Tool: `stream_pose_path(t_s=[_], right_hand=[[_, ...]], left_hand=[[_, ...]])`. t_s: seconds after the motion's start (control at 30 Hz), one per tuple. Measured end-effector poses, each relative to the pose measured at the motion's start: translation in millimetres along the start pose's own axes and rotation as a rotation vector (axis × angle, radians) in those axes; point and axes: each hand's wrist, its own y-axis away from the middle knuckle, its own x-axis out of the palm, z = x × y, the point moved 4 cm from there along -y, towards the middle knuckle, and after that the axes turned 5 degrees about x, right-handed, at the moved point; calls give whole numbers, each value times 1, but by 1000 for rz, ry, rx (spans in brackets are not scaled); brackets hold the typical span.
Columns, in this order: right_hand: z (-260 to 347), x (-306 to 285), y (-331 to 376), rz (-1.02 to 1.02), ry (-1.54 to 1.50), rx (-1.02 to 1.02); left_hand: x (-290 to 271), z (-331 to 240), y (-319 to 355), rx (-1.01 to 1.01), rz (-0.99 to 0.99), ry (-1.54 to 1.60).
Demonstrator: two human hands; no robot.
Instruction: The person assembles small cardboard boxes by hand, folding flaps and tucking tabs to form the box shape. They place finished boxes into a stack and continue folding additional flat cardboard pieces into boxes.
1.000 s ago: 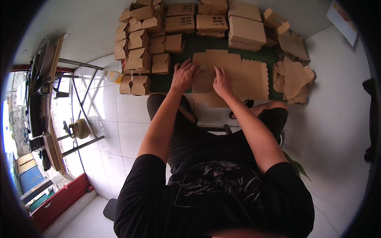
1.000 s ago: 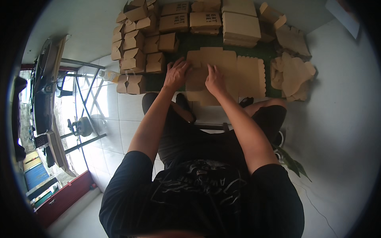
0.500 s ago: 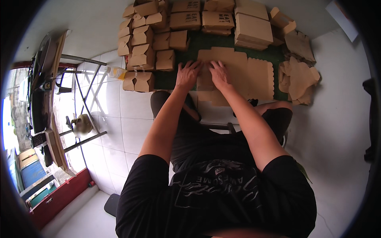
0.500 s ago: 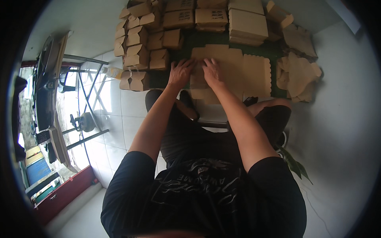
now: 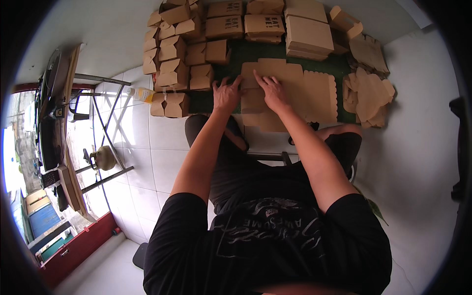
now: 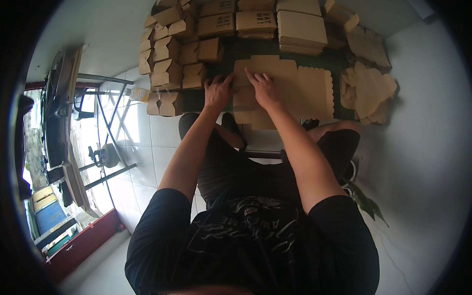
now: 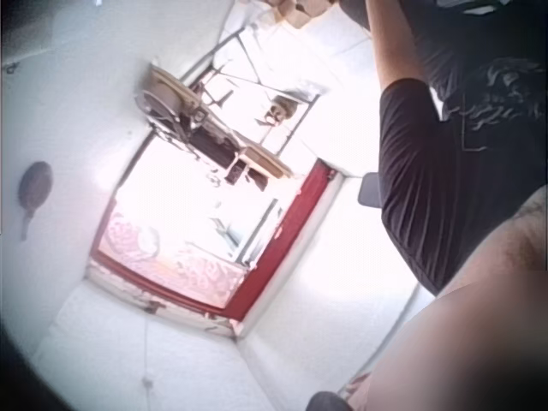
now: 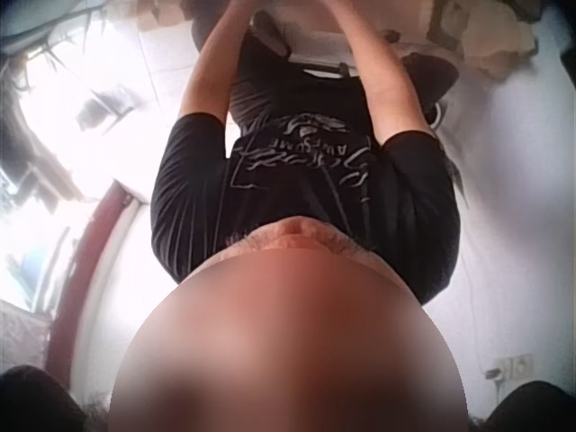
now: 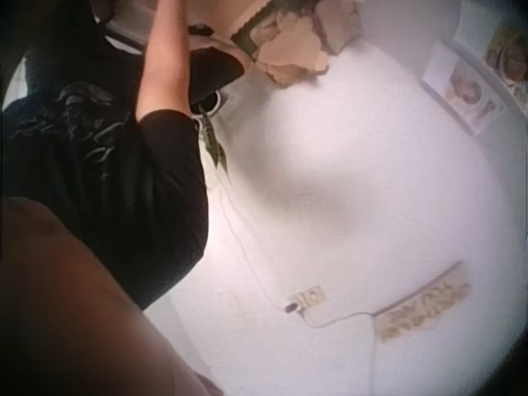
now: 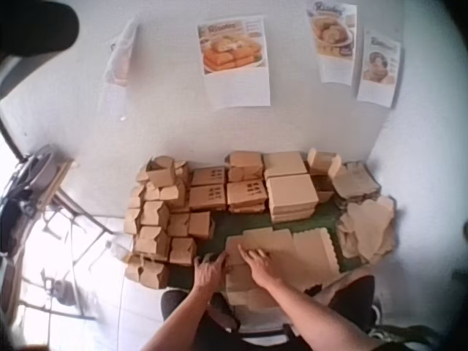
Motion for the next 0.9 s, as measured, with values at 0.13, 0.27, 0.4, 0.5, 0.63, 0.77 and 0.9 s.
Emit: stream_pose_path(t_s=[0.13, 0.27, 0.4, 0.5, 0.63, 0.77, 0.9], right_hand=[[-28, -2, -11, -92, -345, 82], [-56, -6, -25, -152, -308, 150], [-69, -20, -41, -91, -56, 87], [-71, -24, -56, 9, 30, 95], [-78, -27, -66, 160, 18, 144], [-79, -26, -71, 157, 69, 206], [-80, -19, -77, 140, 120, 255]], left_hand=[[-19, -7, -4, 55, -113, 32], [-24, -22, -12, 268, -162, -9], [-28, -39, -16, 252, -175, 85], [-36, -44, -35, 231, -193, 45], [-33, -51, -69, 222, -152, -49], [-17, -51, -99, 159, 59, -144], [-9, -50, -111, 89, 219, -136]])
